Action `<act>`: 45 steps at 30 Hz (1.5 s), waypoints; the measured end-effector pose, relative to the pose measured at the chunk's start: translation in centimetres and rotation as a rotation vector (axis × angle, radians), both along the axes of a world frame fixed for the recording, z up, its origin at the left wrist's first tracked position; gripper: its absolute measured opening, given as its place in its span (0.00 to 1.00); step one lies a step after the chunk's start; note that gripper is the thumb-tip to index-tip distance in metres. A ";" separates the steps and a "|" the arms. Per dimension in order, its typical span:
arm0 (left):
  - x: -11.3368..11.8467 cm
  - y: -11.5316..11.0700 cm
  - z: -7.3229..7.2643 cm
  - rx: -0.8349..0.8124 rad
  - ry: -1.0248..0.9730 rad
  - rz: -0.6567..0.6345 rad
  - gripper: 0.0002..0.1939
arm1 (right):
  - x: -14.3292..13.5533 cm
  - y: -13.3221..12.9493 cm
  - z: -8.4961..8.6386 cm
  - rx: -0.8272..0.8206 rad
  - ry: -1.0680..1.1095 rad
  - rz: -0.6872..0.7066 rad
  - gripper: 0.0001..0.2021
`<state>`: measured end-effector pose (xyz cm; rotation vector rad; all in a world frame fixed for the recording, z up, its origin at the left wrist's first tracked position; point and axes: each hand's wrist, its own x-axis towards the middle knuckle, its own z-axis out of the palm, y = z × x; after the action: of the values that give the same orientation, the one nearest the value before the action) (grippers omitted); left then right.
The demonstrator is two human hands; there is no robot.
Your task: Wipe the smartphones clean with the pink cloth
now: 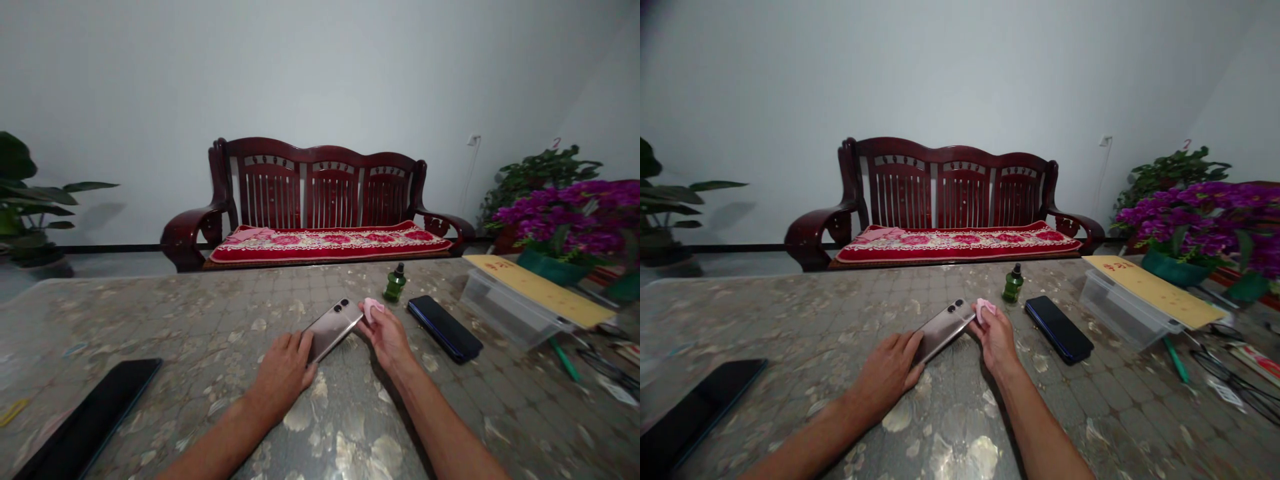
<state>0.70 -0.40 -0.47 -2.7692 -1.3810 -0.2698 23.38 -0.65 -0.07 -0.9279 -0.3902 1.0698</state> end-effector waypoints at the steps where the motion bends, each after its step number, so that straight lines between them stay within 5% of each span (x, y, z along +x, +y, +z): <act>1: 0.3 -0.1 -0.2 0.004 -0.016 0.020 0.25 | -0.1 -0.1 0.3 0.000 0.013 0.000 0.13; 8: 2.6 0.5 -0.2 -0.092 -0.375 0.135 0.40 | -2.7 -1.8 2.7 0.048 -0.053 0.094 0.19; 12: 2.5 1.3 -0.4 -0.154 -0.806 0.100 0.34 | -3.7 -2.8 4.3 0.102 -0.196 0.211 0.21; 15: 1.7 1.5 -0.6 -0.188 -1.019 0.022 0.34 | -3.4 -2.8 5.2 0.157 -0.423 0.148 0.16; 25: 0.3 0.6 -0.6 -0.170 -0.945 -0.136 0.40 | -3.3 -3.4 6.4 0.459 -1.199 0.183 0.03; 33: 0.4 0.1 0.0 -0.258 -1.040 -0.207 0.41 | -3.3 -1.7 6.9 0.335 -1.086 0.045 0.06; 38: 1.1 -0.3 1.2 -0.589 -1.395 -0.089 0.25 | -4.6 -1.5 6.8 0.287 -0.938 0.065 0.08; 45: 1.7 0.0 2.5 -1.352 -2.072 0.180 0.20 | -7.1 -1.5 4.5 0.315 -1.071 0.023 0.05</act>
<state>2.40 -0.35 2.05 0.4281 0.5670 1.0774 16.31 -2.18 4.46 -1.1469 -1.4063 0.4185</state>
